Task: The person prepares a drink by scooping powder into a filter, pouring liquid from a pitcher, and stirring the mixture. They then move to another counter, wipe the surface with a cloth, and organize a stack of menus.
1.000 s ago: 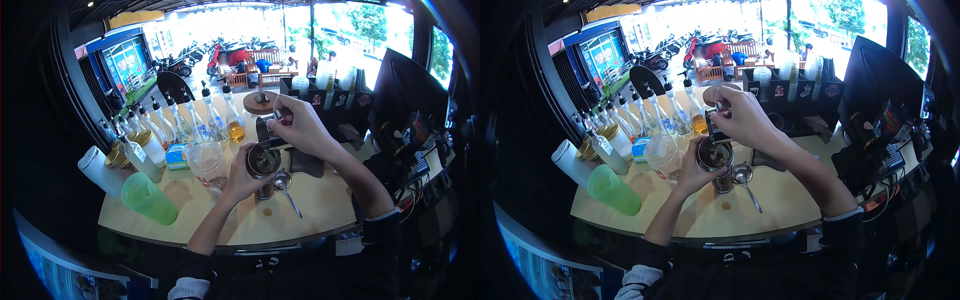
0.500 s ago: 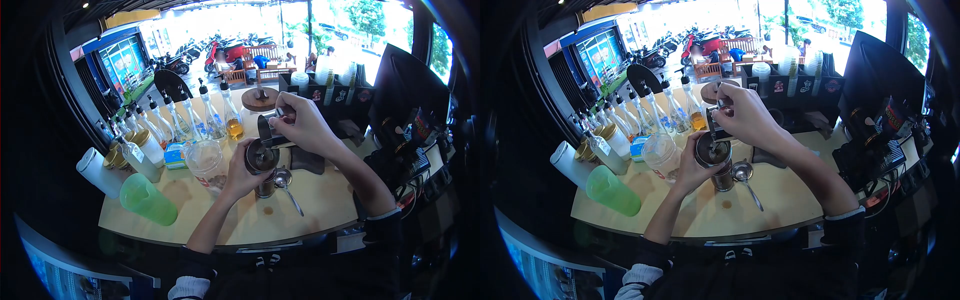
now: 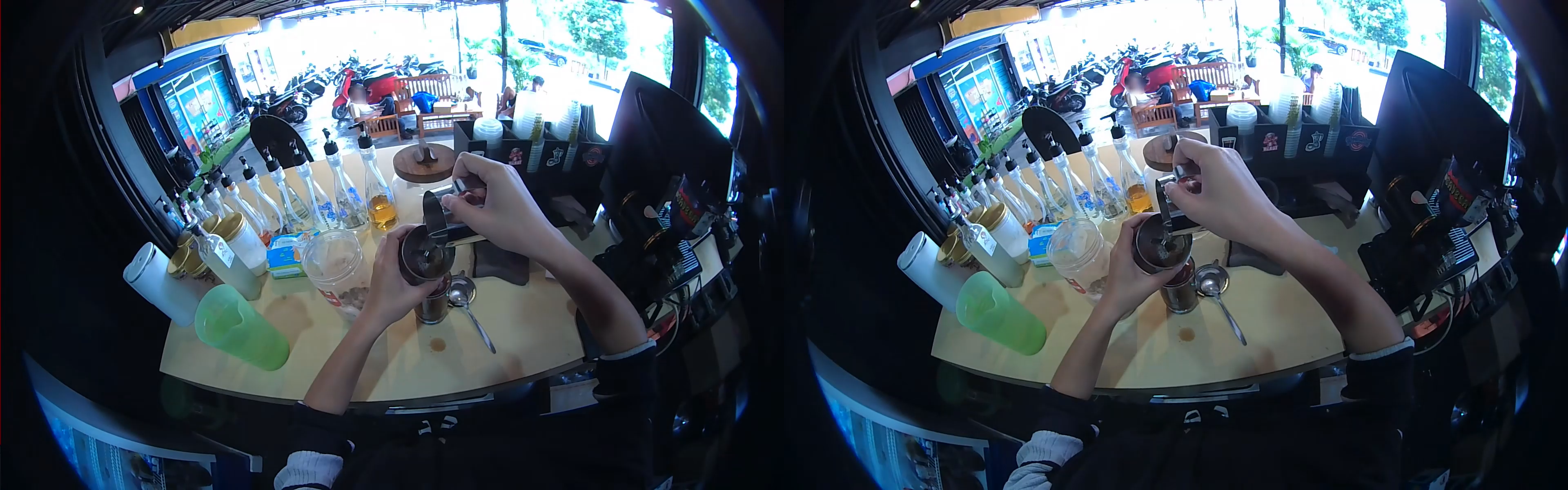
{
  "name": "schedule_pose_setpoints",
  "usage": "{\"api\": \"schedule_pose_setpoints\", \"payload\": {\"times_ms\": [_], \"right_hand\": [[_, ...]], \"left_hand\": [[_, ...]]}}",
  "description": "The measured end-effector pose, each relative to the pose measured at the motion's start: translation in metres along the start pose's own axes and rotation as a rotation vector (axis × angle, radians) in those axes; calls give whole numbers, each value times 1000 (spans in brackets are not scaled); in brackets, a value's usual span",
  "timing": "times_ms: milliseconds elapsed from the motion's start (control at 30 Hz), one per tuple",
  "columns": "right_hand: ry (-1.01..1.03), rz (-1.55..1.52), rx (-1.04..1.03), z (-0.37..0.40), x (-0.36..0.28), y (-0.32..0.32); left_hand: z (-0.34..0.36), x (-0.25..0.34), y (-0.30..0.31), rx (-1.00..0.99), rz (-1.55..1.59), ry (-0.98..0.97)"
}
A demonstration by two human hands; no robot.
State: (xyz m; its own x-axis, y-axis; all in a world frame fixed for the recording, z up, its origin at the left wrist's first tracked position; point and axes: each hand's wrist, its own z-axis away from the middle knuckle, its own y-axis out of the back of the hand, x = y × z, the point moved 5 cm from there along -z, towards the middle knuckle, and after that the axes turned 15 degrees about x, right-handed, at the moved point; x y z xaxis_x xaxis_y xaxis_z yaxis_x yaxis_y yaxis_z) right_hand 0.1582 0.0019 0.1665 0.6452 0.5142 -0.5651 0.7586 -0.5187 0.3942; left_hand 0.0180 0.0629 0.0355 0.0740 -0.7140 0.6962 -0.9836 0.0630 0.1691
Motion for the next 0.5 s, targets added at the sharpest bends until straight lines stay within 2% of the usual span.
{"api": "schedule_pose_setpoints", "payload": {"times_ms": [500], "right_hand": [[6,4,-4,4,0,2]], "left_hand": [[1,3,0,-9,-22,-20]]}}
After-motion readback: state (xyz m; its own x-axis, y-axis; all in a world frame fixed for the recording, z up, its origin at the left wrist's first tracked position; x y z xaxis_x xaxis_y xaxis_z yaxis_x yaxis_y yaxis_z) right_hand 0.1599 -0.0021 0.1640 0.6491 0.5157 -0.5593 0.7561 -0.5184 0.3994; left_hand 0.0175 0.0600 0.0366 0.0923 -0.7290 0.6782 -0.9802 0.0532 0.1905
